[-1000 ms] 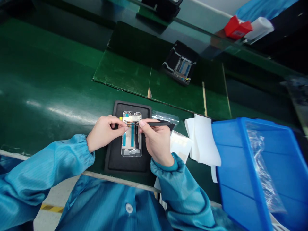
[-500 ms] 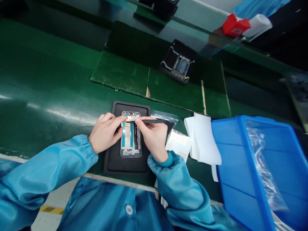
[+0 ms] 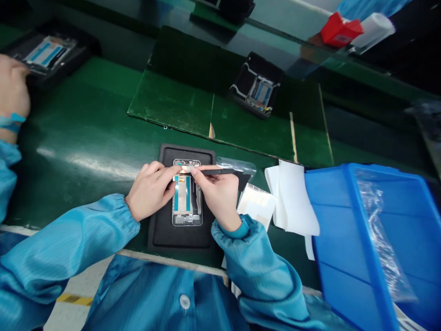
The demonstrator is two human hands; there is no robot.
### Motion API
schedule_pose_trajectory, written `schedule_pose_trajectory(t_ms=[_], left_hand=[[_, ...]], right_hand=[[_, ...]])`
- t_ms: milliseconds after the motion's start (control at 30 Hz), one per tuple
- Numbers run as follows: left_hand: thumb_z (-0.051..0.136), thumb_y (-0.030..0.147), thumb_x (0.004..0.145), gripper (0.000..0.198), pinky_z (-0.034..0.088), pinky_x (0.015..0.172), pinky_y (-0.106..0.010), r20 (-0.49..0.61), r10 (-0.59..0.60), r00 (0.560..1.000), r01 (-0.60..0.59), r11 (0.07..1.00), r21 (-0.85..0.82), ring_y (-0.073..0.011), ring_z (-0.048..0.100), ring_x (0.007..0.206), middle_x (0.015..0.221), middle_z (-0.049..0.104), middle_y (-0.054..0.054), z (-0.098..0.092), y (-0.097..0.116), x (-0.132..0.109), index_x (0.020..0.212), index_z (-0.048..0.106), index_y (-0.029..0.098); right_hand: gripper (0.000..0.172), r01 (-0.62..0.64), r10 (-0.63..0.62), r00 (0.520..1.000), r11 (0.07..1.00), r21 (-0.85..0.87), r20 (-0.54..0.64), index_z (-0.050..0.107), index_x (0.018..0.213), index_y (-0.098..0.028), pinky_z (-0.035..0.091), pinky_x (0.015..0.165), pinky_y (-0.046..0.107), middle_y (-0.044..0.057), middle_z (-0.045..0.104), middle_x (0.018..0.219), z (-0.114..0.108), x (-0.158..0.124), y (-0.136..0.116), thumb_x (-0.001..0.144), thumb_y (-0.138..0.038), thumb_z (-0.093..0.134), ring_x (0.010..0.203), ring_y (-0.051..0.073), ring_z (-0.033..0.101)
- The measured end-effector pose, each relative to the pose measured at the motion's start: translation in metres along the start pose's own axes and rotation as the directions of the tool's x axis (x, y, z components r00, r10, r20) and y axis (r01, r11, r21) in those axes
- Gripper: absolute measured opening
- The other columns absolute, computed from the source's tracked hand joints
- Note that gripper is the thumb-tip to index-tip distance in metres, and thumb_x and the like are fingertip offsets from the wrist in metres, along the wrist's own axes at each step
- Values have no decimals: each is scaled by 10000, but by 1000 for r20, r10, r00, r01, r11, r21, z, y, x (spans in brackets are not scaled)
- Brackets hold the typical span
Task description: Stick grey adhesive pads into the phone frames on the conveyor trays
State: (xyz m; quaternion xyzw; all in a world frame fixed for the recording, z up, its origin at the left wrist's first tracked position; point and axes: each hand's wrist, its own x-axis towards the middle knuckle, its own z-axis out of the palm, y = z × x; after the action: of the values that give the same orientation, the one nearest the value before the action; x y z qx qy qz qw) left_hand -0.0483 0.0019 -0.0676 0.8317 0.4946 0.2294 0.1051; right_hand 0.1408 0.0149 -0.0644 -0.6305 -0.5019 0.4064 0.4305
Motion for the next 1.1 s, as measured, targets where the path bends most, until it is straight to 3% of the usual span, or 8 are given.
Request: schedule_pose_trajectory(t_ms=[433, 567, 733, 833, 967, 1100], left_hand=[[534, 193, 947, 316, 401, 739, -375, 4, 26, 1000, -26, 999, 30, -222, 574, 934, 1009, 725, -34, 1, 0, 0, 1259, 579, 207], [506, 182, 966, 338, 395, 719, -380, 36, 102, 994, -107, 984, 142, -235, 578, 950, 946, 717, -59, -2, 1, -1, 1298, 570, 182], [422, 153, 989, 441, 406, 736, -410, 178, 224, 958, -266, 927, 266, -254, 581, 922, 1072, 723, -110, -11, 7, 0, 1423, 481, 104], [376, 131, 981, 470, 416, 735, -436, 245, 259, 934, -327, 898, 296, -271, 580, 902, 1197, 693, -142, -15, 12, 0, 1438, 474, 87], [367, 92, 948, 504, 438, 754, -472, 249, 284, 926, -352, 889, 292, -295, 595, 919, 1283, 653, -177, -18, 16, 3, 1438, 483, 93], [394, 102, 956, 474, 434, 731, -458, 200, 281, 939, -332, 894, 300, -300, 604, 926, 1168, 693, -169, -19, 30, 13, 1419, 496, 104]], right_hand=[[172, 3, -3, 1000, 1000, 22, 20, 757, 797, -181, 606, 629, 297, 52, 785, 784, 0, 1, -4, 773, -348, 790, 687, 209, 745], [202, 14, -14, 999, 1000, -2, 38, 758, 798, -179, 603, 645, 299, 57, 784, 800, -1, 1, -2, 778, -378, 783, 700, 211, 742], [221, 48, -48, 999, 999, -7, 8, 763, 815, -179, 613, 700, 317, 56, 783, 818, -9, -1, -8, 792, -399, 772, 732, 215, 744], [213, 101, -101, 991, 995, -4, -91, 756, 819, -176, 617, 713, 334, 61, 778, 833, -30, -5, -20, 800, -387, 771, 739, 215, 739], [199, 150, -158, 952, 987, -49, -261, 752, 822, -191, 613, 687, 346, 49, 763, 800, -82, -19, -28, 773, -377, 805, 711, 210, 722], [192, 110, -120, 930, 993, -47, -347, 758, 828, -200, 591, 660, 336, 47, 759, 806, -133, -47, -2, 759, -365, 827, 686, 194, 700]])
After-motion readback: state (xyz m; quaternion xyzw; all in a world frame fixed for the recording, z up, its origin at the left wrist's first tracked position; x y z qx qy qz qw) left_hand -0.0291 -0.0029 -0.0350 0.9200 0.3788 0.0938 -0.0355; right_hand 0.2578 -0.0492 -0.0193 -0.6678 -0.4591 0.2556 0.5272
